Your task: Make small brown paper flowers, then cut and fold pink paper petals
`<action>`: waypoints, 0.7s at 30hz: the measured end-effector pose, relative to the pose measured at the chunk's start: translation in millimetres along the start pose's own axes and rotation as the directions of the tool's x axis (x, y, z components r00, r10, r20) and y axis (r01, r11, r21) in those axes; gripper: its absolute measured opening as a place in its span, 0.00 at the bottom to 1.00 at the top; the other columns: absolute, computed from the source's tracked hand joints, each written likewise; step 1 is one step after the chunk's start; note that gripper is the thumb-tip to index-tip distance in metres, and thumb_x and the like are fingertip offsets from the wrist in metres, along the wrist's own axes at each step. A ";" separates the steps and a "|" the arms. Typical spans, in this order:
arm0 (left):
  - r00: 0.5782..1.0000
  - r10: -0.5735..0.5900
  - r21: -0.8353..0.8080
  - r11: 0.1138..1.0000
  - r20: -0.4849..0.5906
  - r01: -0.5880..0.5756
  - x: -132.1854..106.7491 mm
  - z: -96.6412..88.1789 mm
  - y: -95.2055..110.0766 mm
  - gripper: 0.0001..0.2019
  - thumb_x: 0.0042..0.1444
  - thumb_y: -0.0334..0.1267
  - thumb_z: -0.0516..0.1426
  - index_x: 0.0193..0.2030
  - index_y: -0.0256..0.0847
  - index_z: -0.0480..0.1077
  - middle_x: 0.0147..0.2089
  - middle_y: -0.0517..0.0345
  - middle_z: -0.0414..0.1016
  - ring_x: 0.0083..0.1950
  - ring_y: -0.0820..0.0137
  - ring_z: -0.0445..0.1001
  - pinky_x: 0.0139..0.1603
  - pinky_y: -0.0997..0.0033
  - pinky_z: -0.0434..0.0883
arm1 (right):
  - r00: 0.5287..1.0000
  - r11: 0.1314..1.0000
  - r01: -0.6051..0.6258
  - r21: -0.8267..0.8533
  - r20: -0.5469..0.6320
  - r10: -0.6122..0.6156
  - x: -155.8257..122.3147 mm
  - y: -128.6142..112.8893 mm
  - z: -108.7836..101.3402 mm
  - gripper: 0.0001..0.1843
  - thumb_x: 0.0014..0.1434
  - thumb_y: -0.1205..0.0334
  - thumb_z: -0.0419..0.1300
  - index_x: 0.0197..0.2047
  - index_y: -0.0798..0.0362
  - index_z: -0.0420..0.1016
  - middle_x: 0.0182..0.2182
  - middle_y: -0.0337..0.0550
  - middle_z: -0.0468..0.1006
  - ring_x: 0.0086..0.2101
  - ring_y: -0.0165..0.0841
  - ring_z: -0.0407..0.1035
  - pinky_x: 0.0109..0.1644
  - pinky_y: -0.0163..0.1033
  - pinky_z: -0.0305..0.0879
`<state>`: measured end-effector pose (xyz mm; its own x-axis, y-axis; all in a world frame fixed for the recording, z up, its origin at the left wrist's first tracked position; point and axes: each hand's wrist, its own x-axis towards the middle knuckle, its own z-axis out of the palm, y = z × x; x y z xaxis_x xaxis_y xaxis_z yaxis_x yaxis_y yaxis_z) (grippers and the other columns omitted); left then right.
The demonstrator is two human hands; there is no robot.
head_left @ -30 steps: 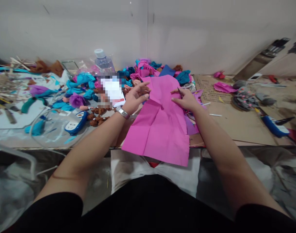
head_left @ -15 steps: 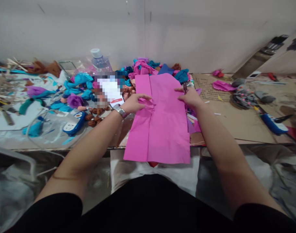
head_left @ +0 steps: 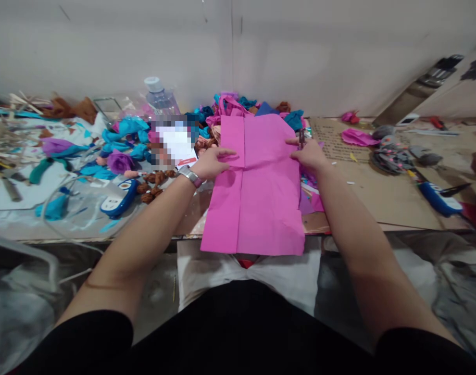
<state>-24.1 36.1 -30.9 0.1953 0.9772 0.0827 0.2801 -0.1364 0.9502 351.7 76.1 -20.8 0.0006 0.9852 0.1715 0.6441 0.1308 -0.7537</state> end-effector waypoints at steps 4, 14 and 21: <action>0.990 -0.054 -0.063 0.997 -0.133 0.046 2.0 5.3 -6.4 0.29 0.48 0.26 0.73 0.59 0.42 0.84 0.56 0.44 0.85 0.70 0.47 0.80 0.67 0.46 0.82 | 0.998 0.998 -0.058 0.000 -0.009 0.058 -1.3 -2.8 1.2 0.37 0.50 0.72 0.66 0.64 0.52 0.86 0.47 0.54 0.89 0.42 0.48 0.80 0.50 0.56 0.81; 0.971 -0.175 -0.343 0.933 -0.161 0.111 7.1 7.8 -6.0 0.32 0.47 0.25 0.73 0.58 0.45 0.73 0.44 0.57 0.80 0.48 0.60 0.85 0.56 0.52 0.84 | 0.997 0.997 -0.002 0.075 -0.074 0.007 8.2 10.2 2.5 0.36 0.52 0.69 0.68 0.66 0.51 0.85 0.59 0.56 0.88 0.51 0.52 0.82 0.54 0.56 0.83; 0.946 -0.324 -0.476 0.828 0.022 0.295 5.7 1.8 1.3 0.20 0.54 0.28 0.74 0.52 0.44 0.79 0.45 0.54 0.85 0.44 0.63 0.85 0.57 0.50 0.83 | 0.991 0.979 0.009 0.203 -0.135 0.019 17.8 23.4 1.7 0.34 0.55 0.65 0.71 0.66 0.51 0.84 0.59 0.54 0.87 0.53 0.50 0.83 0.57 0.57 0.84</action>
<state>-20.9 41.2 -29.7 0.1150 0.9648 -0.2365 -0.1578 0.2528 0.9546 365.4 97.0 -36.5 0.1161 0.9634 0.2418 0.4757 0.1598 -0.8650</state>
